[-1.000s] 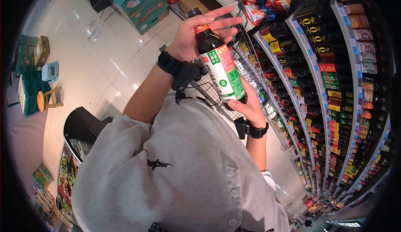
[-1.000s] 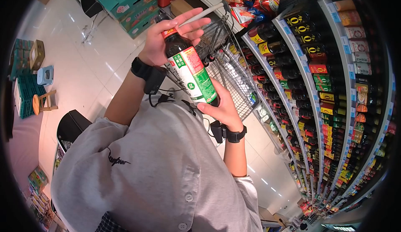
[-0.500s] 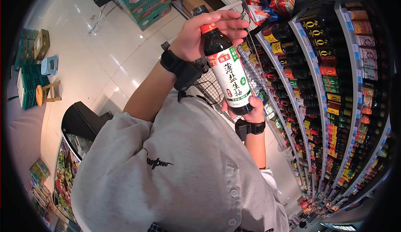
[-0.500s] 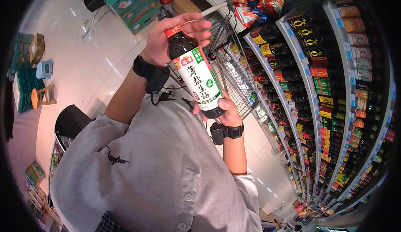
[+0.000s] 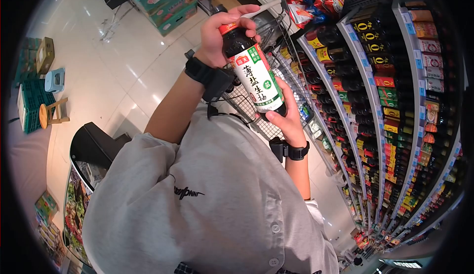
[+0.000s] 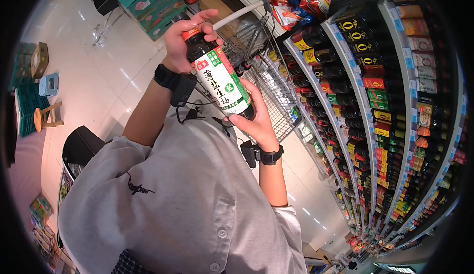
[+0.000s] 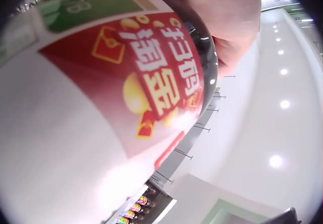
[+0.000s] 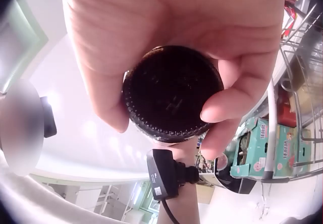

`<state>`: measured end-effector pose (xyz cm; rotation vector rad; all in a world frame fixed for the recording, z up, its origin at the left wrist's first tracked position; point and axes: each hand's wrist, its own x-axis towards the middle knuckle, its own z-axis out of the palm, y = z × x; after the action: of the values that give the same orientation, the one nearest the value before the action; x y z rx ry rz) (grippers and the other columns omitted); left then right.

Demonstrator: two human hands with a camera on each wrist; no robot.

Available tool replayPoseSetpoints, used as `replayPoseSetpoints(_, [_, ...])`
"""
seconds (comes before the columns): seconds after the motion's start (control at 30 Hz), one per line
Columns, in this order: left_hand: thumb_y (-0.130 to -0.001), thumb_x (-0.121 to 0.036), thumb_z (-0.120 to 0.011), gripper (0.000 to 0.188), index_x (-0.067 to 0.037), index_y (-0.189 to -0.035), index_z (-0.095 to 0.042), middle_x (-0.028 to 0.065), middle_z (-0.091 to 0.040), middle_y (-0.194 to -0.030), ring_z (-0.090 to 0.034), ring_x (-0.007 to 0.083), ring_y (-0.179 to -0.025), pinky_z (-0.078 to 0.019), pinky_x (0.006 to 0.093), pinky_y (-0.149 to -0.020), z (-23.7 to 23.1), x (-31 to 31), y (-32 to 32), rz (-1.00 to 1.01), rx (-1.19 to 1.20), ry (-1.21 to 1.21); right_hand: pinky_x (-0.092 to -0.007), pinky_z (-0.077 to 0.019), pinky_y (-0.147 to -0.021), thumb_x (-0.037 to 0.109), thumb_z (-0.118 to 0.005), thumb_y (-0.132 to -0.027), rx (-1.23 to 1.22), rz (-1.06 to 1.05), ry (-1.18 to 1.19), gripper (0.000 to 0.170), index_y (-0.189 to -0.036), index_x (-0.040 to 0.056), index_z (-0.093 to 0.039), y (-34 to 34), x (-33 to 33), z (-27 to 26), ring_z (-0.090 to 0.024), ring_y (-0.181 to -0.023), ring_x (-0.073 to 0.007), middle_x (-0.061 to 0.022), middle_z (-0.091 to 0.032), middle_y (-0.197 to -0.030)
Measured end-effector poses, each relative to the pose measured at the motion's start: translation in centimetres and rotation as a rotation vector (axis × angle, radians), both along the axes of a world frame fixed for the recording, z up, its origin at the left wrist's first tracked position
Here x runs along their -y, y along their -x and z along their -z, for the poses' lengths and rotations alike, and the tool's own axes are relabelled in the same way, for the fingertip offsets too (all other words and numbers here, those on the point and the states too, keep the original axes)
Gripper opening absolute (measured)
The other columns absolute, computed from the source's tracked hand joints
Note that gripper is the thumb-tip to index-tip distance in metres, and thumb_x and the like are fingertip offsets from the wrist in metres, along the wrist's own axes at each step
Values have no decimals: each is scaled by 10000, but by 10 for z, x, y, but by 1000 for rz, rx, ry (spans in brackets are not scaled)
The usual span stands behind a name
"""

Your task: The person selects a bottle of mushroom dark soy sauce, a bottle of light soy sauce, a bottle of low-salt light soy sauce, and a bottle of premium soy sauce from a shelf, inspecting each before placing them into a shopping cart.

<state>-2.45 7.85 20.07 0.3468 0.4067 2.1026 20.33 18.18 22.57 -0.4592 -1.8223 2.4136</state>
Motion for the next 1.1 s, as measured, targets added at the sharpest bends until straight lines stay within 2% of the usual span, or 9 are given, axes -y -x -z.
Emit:
replayPoseSetpoints(0.13, [-862, -213, -444, 444, -7, -1253, -490, 63, -654, -828, -609, 243, -797, -487, 407, -856, 4, -1, 2, -14, 54, 2, -355, -557, -790, 227, -762, -737, 21, -1, -120, 835, -1412, 9, -321, 0, 2, 2, -576, -1082, -223, -126, -513, -1263])
replayPoseSetpoints(0.23, [-882, -213, -438, 481, -4, -1314, -448, 106, -661, -943, -611, 249, -857, -489, 397, -867, 5, -2, 6, 56, 33, -28, -296, -565, -662, 313, -723, -758, 61, 68, -48, 820, -1399, -9, -327, 1, -1, 1, -645, -909, -213, -180, -564, -1198])
replayPoseSetpoints(0.33, [-894, -196, -418, 582, -3, -1433, -310, 188, -619, -1117, -603, 253, -957, -482, 378, -903, 2, -3, 3, 88, -18, -82, -224, -444, -398, 517, -559, -802, 73, 21, 74, 812, -1352, -51, -376, 0, -8, 1, -562, -459, -165, -304, -631, -975])
replayPoseSetpoints(0.47, [-897, -182, -404, 546, -1, -1409, -351, 183, -624, -1106, -606, 250, -952, -480, 378, -906, -6, -2, -2, 70, 27, -102, -230, -406, -391, 561, -437, -848, 53, -57, 407, 760, -1310, -43, -458, -7, -19, 20, -521, -457, -153, -301, -639, -964])
replayPoseSetpoints(0.57, [-895, -170, -412, 509, 9, -1372, -399, 166, -629, -1090, -605, 239, -923, -488, 386, -888, 10, -6, 4, 71, 105, -55, -224, -401, -403, 547, -407, -872, 171, -2, 321, 726, -1316, -24, -460, -2, -17, 20, -548, -501, -156, -281, -646, -973])
replayPoseSetpoints(0.87, [-914, -181, -480, 421, 13, -1288, -467, 126, -640, -1038, -600, 202, -891, -515, 371, -819, 16, -2, 2, -135, 118, 227, -214, -394, -432, 257, -583, -915, 177, 225, 174, 506, -1316, 28, -377, 2, -6, 36, -561, -563, -146, -100, -582, -933])
replayPoseSetpoints(0.97, [-913, -197, -525, 380, 4, -1234, -492, 122, -643, -1048, -601, 197, -902, -517, 359, -821, 11, -2, 1, -141, 160, 278, -202, -348, -420, 270, -588, -916, 108, 193, 231, 504, -1311, 30, -389, 0, -12, 37, -500, -523, -118, -86, -576, -898])
replayPoseSetpoints(1.0, [-913, -204, -540, 359, 2, -1204, -501, 125, -643, -1063, -605, 200, -932, -515, 358, -835, 8, -2, 0, -158, 143, 326, -187, -312, -394, 383, -572, -916, 137, 240, 180, 556, -1326, 37, -425, -1, -11, 41, -399, -464, -84, -140, -613, -979])
replayPoseSetpoints(1.1, [-924, -220, -545, 321, 2, -1153, -515, 133, -638, -1107, -608, 207, -1002, -508, 351, -868, 1, -1, -5, -170, 83, 402, -178, -303, -388, 438, -499, -943, 132, 149, 325, 551, -1311, 31, -451, -1, -19, 44, -372, -445, -65, -192, -639, -994])
